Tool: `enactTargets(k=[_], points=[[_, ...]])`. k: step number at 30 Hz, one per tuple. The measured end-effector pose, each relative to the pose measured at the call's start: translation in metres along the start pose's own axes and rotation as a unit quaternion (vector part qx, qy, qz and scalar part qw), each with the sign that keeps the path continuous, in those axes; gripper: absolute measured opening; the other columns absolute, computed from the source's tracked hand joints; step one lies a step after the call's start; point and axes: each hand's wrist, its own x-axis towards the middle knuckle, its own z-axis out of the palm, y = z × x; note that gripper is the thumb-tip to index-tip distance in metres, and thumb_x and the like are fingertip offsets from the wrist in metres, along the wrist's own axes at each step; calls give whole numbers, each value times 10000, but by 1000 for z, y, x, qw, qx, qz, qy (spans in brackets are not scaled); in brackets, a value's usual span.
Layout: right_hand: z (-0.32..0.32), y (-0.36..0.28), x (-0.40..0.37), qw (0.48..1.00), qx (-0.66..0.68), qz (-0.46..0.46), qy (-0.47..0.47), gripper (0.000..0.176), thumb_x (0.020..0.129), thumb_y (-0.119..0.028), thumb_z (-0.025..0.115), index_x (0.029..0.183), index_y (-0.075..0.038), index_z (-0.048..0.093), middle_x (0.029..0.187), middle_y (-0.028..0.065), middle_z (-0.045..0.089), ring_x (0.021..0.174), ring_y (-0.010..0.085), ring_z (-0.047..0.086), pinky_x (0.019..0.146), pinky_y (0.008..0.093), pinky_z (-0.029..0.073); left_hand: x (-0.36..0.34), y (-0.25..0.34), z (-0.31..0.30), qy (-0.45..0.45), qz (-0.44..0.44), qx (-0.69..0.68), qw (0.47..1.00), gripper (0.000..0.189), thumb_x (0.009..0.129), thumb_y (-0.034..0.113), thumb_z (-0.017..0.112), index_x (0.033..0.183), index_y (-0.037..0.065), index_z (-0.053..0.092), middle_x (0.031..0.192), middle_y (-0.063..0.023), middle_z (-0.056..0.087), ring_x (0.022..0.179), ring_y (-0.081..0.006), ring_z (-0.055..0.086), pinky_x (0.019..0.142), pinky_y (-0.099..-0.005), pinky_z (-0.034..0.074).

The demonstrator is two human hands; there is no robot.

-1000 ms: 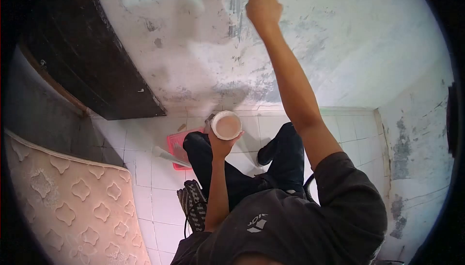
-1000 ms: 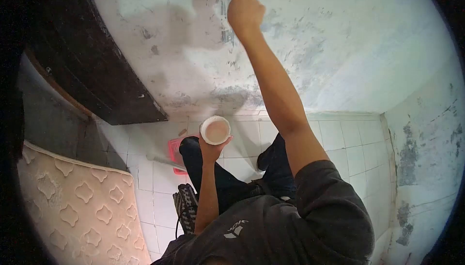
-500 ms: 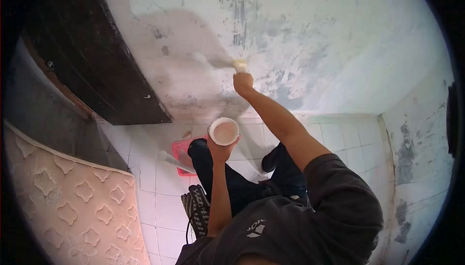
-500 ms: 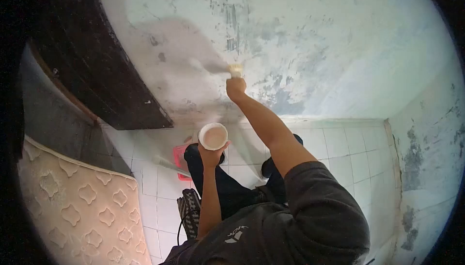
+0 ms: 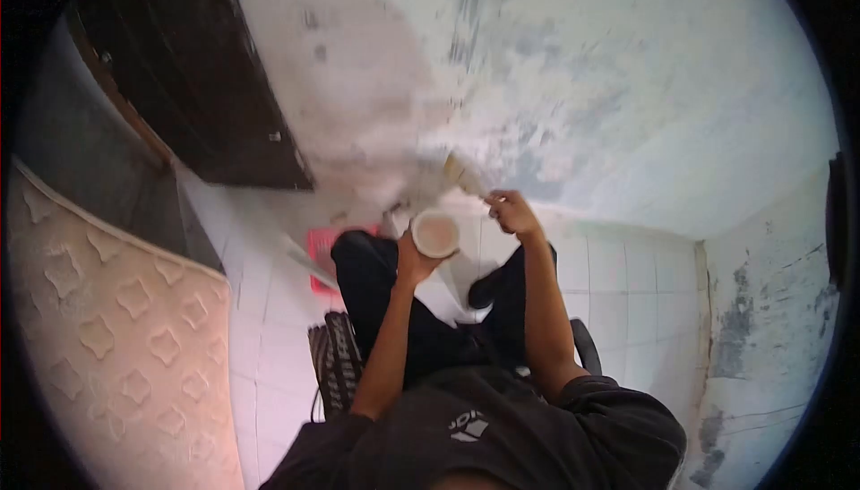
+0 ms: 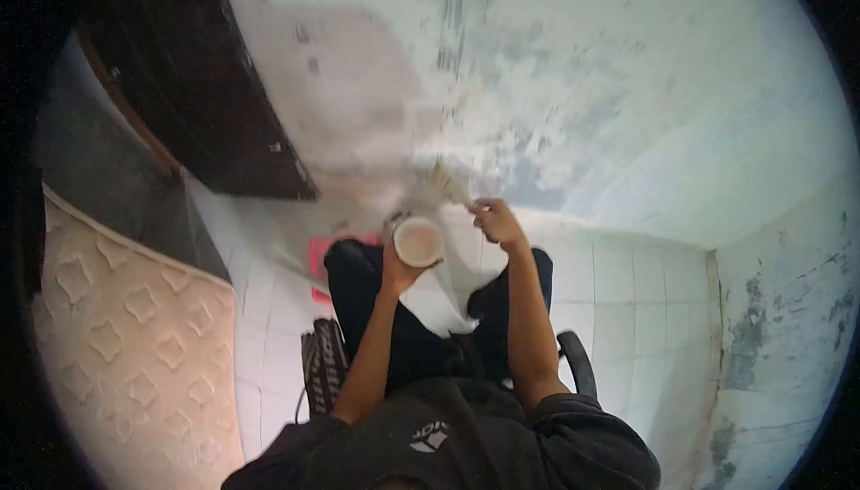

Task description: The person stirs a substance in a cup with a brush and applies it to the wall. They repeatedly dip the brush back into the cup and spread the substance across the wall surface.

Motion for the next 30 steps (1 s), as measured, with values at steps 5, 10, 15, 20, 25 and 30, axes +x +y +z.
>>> enactTargets(k=[5,10,15,20,25,30], points=[[-23,-8,-87,996,77,41,-36,186,932,-166,562,1018,-22,642,579,-50,448,395,9,306,344,201,211,6,-48,-25,-77,323,550,766,722,545,238,924,1131,27,559,1044,-144,657,984,-308,645,850,-406,514],[-41,10,-117,992,-42,31,-116,165,923,-144,569,886,-4,650,561,-55,437,463,27,335,410,226,260,13,-79,-41,-56,307,566,763,735,573,178,916,1169,21,515,1078,-130,639,1004,-256,630,868,-376,505],[-38,38,-116,984,-86,45,-149,203,907,-152,582,832,29,638,548,-21,455,505,56,400,469,255,324,28,-81,-53,-94,319,574,748,741,533,159,913,1158,20,541,1058,-148,644,995,-299,632,871,-390,499],[-29,39,-111,961,-251,13,-118,238,862,-186,591,861,41,661,571,129,571,505,164,540,516,328,415,31,-86,-58,-114,346,600,712,702,503,172,897,1113,16,587,1014,-159,658,958,-347,642,851,-418,503],[-24,21,-100,938,-313,76,-126,288,831,-234,582,847,40,669,691,210,642,627,306,649,620,400,491,26,-82,-42,-145,323,582,732,666,499,162,887,1083,10,605,1012,-155,659,952,-327,649,846,-405,506],[-1,22,-80,893,-428,79,-119,315,789,-247,560,901,22,681,861,249,665,847,390,665,760,453,521,23,-91,-43,-186,285,540,770,758,537,163,903,1186,16,540,1103,-138,630,1036,-283,625,910,-386,490]])
